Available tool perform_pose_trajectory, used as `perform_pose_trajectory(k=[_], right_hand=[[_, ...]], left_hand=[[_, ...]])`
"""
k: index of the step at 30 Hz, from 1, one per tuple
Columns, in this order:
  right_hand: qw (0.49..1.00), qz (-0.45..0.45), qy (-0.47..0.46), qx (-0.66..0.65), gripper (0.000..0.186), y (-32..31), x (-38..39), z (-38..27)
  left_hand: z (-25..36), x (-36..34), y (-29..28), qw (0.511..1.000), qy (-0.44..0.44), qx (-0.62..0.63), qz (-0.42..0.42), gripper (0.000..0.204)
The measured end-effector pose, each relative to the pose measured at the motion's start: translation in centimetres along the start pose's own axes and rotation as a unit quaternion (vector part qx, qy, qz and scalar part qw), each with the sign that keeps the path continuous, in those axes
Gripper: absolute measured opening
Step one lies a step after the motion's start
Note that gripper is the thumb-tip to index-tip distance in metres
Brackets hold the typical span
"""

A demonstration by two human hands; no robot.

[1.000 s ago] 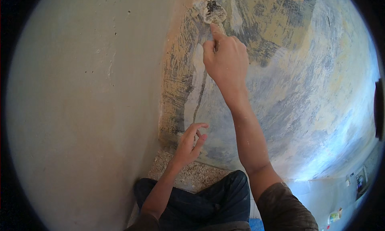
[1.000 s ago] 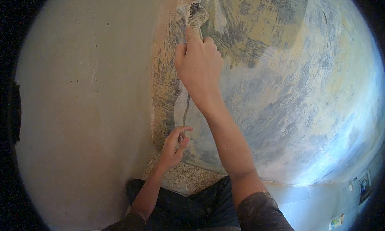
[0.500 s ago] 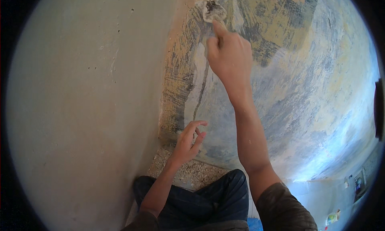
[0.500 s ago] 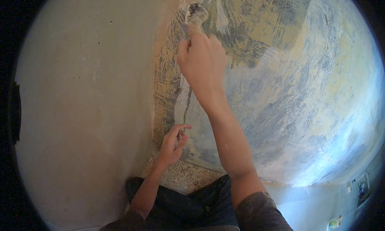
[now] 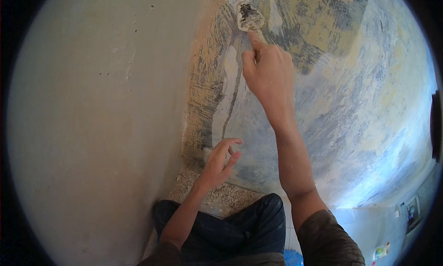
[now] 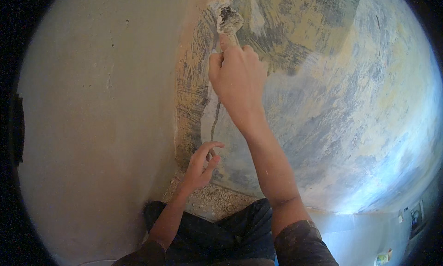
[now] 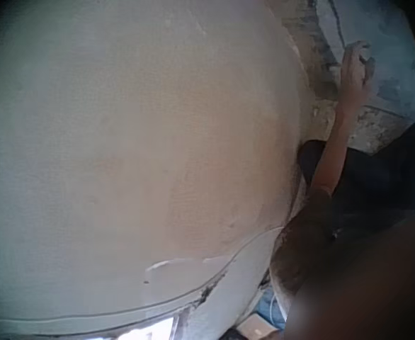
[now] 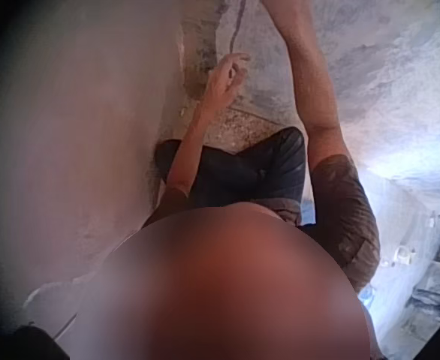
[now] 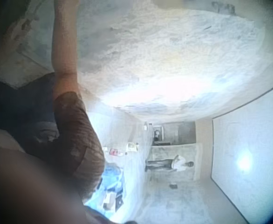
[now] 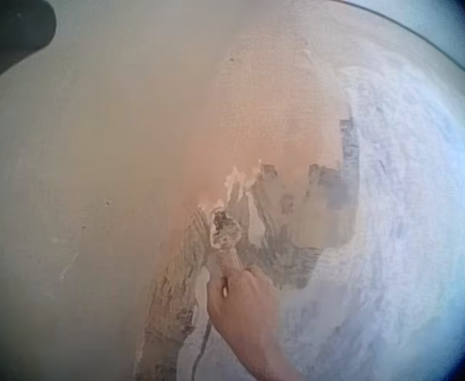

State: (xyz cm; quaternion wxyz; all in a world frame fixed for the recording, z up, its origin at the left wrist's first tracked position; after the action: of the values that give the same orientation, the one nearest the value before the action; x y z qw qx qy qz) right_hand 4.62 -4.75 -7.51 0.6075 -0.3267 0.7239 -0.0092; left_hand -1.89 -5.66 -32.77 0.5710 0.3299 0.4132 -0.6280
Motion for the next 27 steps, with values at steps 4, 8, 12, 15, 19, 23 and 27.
perform_pose_trajectory(k=[4, 8, 12, 15, 19, 23, 27], right_hand=[[0.998, 0.056, -0.027, -0.001, 0.035, 0.9, -1.0, -0.8], [1.0, 0.019, -0.007, -0.017, 0.033, -0.3, -0.3, -0.8], [0.999, 0.029, -0.018, -0.04, 0.033, -0.6, -1.8, -0.2], [0.999, 0.044, -0.02, -0.007, 0.034, 0.3, -1.9, -1.7], [1.0, 0.01, -0.016, -0.017, 0.033, 0.3, -1.3, -0.8], [0.999, 0.028, -0.018, -0.003, 0.033, 1.3, -2.4, -1.2], [0.999, 0.024, -0.026, -0.006, 0.035, 0.7, -0.7, -1.7]], left_hand=[[-0.1, 0.0, 0.8, 1.0, 0.0, 0.006, -0.016, 0.03], [0.1, -0.1, 0.6, 1.0, 0.006, 0.002, -0.019, 0.03], [0.2, -0.4, 0.8, 1.0, 0.006, 0.018, -0.02, 0.03], [-0.8, 0.2, 0.5, 1.0, -0.022, 0.009, -0.019, 0.03], [-0.2, 0.1, 0.5, 1.0, -0.003, 0.002, -0.013, 0.029], [-0.7, 0.2, 0.9, 1.0, -0.008, 0.008, -0.021, 0.031], [-0.3, 0.3, 0.4, 0.999, -0.02, 0.005, -0.027, 0.031]])
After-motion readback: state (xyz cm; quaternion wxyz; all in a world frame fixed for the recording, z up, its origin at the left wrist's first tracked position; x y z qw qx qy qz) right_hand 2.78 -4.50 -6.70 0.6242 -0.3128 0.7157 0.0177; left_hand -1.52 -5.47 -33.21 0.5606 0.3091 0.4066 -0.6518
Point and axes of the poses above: each hand's wrist, its own x-axis away from the middle knuckle, its own y-axis out of the palm, z = x × y, the point moved 6 cm from there along -x, towards the middle knuckle, and after that the axes turned 14 degrees about y, right-handed, at the moved point
